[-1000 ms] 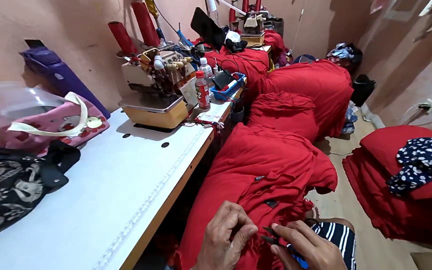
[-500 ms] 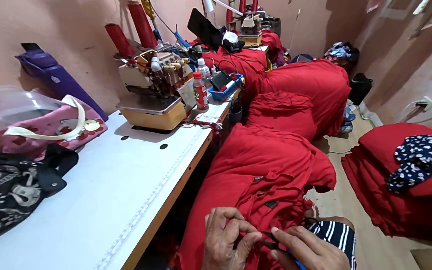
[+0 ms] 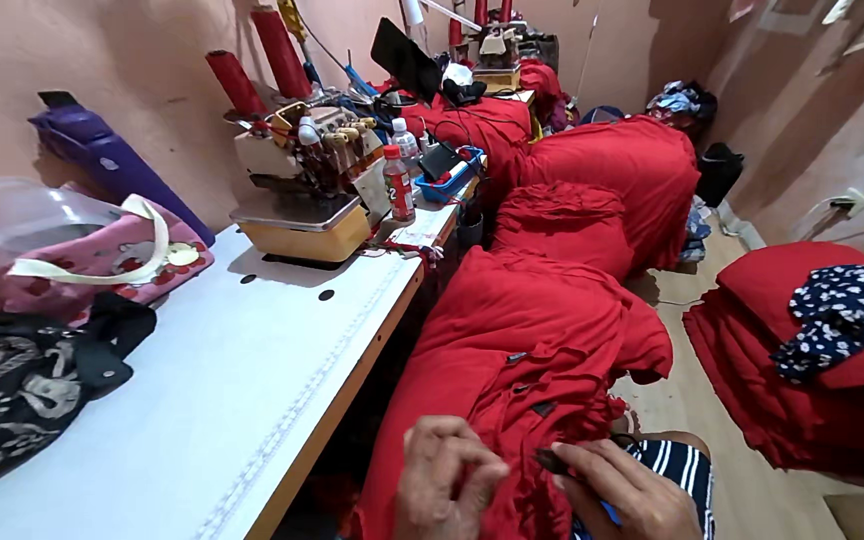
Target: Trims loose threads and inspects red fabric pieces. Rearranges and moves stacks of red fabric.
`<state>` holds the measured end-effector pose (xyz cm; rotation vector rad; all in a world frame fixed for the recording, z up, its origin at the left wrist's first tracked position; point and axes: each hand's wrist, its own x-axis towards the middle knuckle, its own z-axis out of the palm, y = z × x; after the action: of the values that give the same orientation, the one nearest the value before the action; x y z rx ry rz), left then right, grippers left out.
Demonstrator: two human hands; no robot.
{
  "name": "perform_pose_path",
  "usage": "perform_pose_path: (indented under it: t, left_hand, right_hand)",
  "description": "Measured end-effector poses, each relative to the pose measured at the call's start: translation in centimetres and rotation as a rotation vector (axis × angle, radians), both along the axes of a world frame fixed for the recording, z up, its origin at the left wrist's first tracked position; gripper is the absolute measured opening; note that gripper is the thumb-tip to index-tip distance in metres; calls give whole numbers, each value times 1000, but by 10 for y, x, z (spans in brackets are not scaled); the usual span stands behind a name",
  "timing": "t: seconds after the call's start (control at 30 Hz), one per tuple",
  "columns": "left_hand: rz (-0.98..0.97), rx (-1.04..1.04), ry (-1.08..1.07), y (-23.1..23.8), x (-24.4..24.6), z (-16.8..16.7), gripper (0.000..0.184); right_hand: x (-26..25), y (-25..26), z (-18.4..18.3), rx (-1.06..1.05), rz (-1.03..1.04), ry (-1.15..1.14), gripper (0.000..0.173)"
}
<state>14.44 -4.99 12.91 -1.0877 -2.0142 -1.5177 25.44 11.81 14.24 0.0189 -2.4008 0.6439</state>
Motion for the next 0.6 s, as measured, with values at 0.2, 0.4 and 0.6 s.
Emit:
perform_pose_path:
  t: [0.2,0.4,0.6]
  left_hand:
    - [489,127,81,-44,-30,7,21]
    - [-3,-322,-30,-10,21,20,51]
    - [-9,-288,-6,-9,3,19,10]
  right_hand:
    - [21,34,-5,-112,-99,14,24]
    - [20,34,-14,-157,-82,10,25]
    - [15,20,-22,-173,-35,-22,23]
